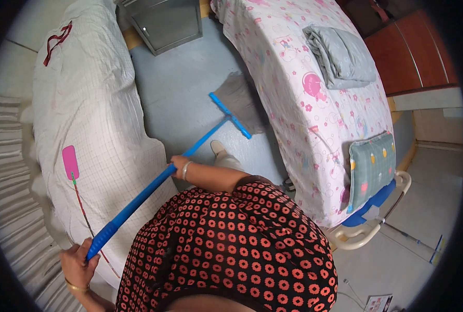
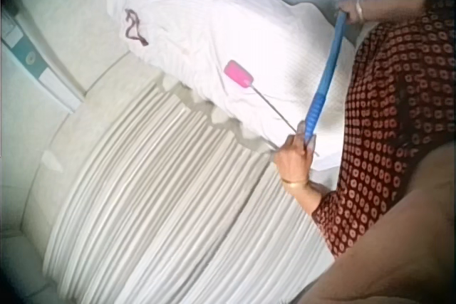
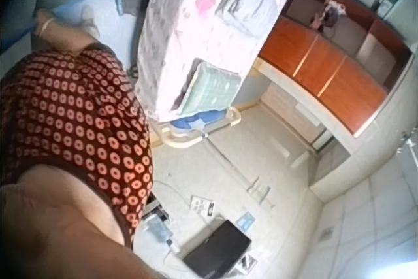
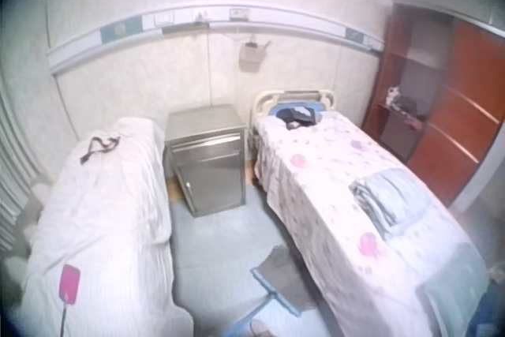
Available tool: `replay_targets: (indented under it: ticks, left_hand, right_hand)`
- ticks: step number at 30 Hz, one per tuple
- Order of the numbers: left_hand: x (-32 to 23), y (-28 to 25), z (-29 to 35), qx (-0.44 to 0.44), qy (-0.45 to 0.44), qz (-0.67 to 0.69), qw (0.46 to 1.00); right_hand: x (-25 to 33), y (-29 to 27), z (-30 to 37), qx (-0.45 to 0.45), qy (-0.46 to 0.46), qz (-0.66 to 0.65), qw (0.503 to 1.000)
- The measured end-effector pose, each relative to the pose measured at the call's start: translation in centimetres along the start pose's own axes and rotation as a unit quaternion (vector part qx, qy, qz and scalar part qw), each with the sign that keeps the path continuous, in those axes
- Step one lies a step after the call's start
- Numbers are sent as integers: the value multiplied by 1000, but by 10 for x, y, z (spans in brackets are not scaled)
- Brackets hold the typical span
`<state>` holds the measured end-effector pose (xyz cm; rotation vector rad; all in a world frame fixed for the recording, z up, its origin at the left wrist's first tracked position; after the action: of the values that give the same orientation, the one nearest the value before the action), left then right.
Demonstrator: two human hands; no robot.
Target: The person sweeps the floor throughout the room using a mop.
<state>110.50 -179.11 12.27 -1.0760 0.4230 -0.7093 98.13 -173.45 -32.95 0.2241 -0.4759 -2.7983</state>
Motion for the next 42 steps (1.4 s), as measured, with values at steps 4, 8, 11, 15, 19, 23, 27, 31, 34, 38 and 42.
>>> replay_targets:
  ticks: [4, 8, 11, 15, 19, 23, 27, 31, 34, 38, 42]
  left_hand:
    - [10, -12, 29, -38, -12, 63, 997]
    - [2, -18, 40, -71, 2, 46, 996]
    - [2, -28, 41, -163, -29, 56, 985]
    - [-24, -49, 31, -211, 32, 111, 971]
    - [-73, -56, 8, -196, 115, 95, 969]
    - [-119, -63, -17, -174, 142, 88, 971]
    - [-204, -85, -54, -189, 264, -3, 946]
    - [-275, -98, -90, -171, 314, -37, 933]
    - [-331, -88, -118, -120, 340, -30, 932]
    - [-359, -99, -131, -108, 371, 20, 922]
    - [-376, -99, -105, -145, 367, -25, 919]
  right_hand:
    - [-35, 22, 0, -12, -4, 24, 1000]
    - [-39, 26, -6, 9, -12, 11, 1000]
    - [-29, 23, -3, 25, -31, 0, 999]
    - [-5, 7, 7, 69, -74, -39, 994]
    - [23, -50, 40, 50, -111, -159, 980]
    - [41, -120, 85, 66, -149, -271, 949]
    - [36, -181, 103, 122, -144, -394, 900]
    - [17, -230, 143, 160, -117, -458, 867]
    - [9, -273, 155, 144, -135, -516, 833]
    - [20, -299, 175, 177, -196, -534, 803]
    - [16, -309, 177, 167, -208, -545, 795]
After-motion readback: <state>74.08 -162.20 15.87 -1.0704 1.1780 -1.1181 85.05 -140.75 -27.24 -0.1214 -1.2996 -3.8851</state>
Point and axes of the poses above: each hand's wrist, its own z-axis away from the middle knuckle, its own y-axis out of the palm, x = y × z, the point moved 10 cm from there along -z, towards the middle knuckle
